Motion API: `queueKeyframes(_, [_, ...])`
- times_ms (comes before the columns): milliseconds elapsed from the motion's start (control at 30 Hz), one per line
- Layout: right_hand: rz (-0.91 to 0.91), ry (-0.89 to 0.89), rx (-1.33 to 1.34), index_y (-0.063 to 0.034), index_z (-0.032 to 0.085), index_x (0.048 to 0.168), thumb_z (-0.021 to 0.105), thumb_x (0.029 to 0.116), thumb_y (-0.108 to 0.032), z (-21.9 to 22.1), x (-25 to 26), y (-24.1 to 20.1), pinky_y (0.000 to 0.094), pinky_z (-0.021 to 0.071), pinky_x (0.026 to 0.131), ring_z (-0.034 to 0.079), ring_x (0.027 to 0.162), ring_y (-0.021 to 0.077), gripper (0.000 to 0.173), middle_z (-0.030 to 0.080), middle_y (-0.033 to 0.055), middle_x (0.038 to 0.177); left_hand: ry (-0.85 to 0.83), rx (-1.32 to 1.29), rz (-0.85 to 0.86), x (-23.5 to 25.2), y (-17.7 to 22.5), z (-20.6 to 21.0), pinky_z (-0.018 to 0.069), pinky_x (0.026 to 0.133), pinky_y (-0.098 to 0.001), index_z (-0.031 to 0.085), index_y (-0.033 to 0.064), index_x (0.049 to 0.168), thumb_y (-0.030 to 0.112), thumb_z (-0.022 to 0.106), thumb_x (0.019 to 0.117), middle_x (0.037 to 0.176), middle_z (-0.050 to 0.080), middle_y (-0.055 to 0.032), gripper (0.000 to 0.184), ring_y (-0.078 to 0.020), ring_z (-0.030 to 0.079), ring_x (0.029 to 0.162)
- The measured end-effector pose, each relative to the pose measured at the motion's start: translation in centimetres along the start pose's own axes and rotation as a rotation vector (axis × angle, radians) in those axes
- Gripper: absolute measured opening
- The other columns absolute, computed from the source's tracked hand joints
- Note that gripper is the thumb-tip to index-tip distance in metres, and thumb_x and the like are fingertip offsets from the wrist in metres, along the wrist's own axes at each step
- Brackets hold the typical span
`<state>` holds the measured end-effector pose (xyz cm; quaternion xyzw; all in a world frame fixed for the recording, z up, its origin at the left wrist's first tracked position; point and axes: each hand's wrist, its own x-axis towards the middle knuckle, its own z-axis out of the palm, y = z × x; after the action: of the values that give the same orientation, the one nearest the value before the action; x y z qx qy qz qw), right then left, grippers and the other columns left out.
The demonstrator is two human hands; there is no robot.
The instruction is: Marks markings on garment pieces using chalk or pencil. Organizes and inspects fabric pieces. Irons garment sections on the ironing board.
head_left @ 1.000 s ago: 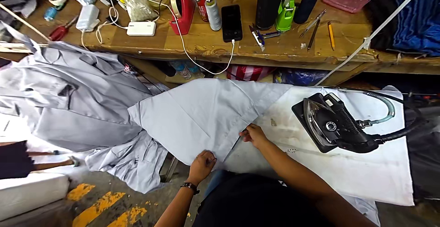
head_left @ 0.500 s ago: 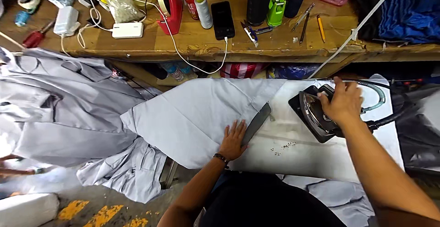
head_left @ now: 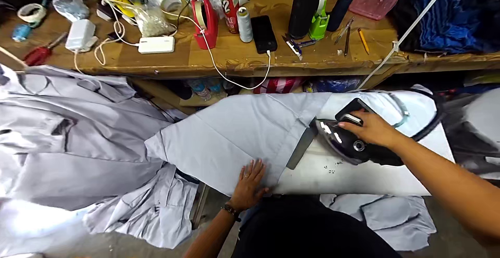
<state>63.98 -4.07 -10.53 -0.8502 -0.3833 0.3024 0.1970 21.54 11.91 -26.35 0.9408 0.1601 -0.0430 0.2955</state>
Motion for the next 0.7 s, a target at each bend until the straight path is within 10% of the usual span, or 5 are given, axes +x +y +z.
queueKeyframes(300, [-0.203, -0.299, -0.352, -0.0063, 0.067, 0.114, 0.055, 0.1003, -0.060, 13.7, 2.7, -15.1, 0.0599, 0.0525, 0.078, 0.069, 0.092, 0.0399, 0.057, 0.070, 0.0189, 0.093, -0.168, 0.037, 0.308, -2.3, -2.3, 0.9, 0.0228, 0.118, -0.0695, 0.046, 0.0263, 0.156, 0.035, 0.053, 0.1042, 0.166, 0.035, 0.0001, 0.053, -0.0340, 0.029, 0.155])
queueKeyframes(433, [-0.066, -0.024, -0.236, -0.0074, 0.068, 0.107, 0.060, 0.0979, -0.060, 14.2, 5.8, -16.0, 0.0590, 0.0539, 0.068, 0.069, 0.083, 0.0386, 0.054, 0.069, 0.0172, 0.085, -0.305, -0.060, 0.299, -1.9, -2.8, -0.3, 0.0135, 0.122, -0.0663, 0.044, 0.0274, 0.157, 0.031, 0.055, 0.1038, 0.169, 0.029, 0.0039, 0.055, -0.0297, 0.017, 0.159])
queueKeyframes(700, [-0.025, -0.143, -0.328, -0.0063, 0.067, 0.111, 0.055, 0.0996, -0.062, 13.7, 5.3, -16.2, 0.0597, 0.0528, 0.078, 0.069, 0.092, 0.0395, 0.058, 0.069, 0.0188, 0.091, -0.331, -0.089, 0.320, -1.4, -3.5, -0.2, 0.0153, 0.122, -0.0639, 0.046, 0.0285, 0.156, 0.029, 0.060, 0.1015, 0.169, 0.029, 0.0058, 0.056, -0.0291, 0.017, 0.159])
